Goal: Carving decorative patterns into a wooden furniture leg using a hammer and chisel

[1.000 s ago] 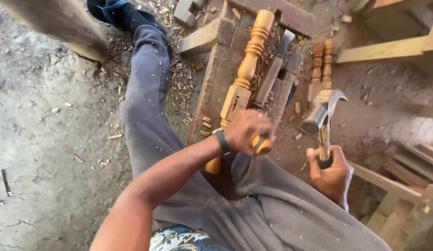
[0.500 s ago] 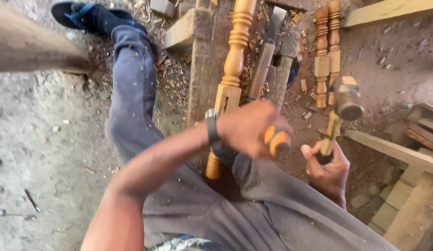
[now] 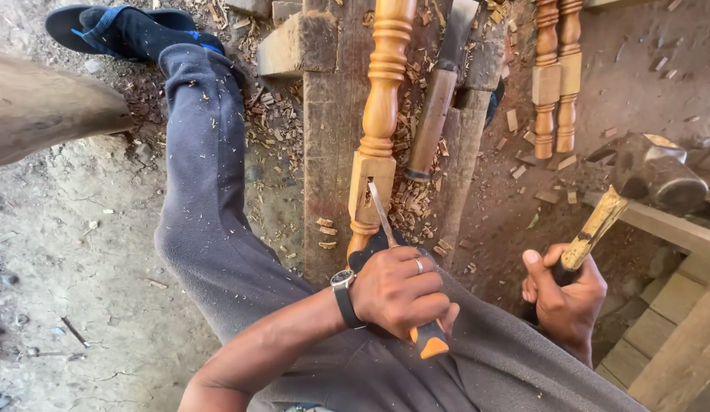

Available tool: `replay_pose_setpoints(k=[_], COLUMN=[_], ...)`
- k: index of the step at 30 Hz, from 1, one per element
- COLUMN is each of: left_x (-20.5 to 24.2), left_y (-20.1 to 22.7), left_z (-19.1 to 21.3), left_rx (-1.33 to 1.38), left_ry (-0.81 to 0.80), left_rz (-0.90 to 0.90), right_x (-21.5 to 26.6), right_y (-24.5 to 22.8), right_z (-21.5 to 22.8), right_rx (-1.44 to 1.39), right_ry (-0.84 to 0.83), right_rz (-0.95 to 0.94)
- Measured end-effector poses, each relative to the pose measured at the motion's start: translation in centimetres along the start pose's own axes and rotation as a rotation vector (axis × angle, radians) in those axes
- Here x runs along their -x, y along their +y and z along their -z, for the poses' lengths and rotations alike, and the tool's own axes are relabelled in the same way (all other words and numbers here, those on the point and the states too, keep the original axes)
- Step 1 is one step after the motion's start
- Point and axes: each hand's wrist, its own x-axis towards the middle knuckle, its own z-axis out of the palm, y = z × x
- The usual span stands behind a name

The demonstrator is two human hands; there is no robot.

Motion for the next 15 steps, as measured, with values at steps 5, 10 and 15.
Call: replay_pose_setpoints(k=[5, 10, 15], left_x=[-0.1, -0.7, -0.1], left_y=[-0.9, -0.9, -1.5], left_z=[-0.1, 0.4, 0.8], left_rx=[0.014, 0.019, 0.064], left_ry=[0.012, 0.039, 0.052], left_rz=[0.009, 0.043, 0.020], right_x=[0.2, 0.1, 0.1], right_y=[-0.6, -0.7, -0.8], right_z=[-0.4, -0.4, -0.3], right_rx=[0.078, 0.118, 0.150], right_ry=[0.027, -0.011, -0.028], right_rz=[-0.051, -0.013, -0.009])
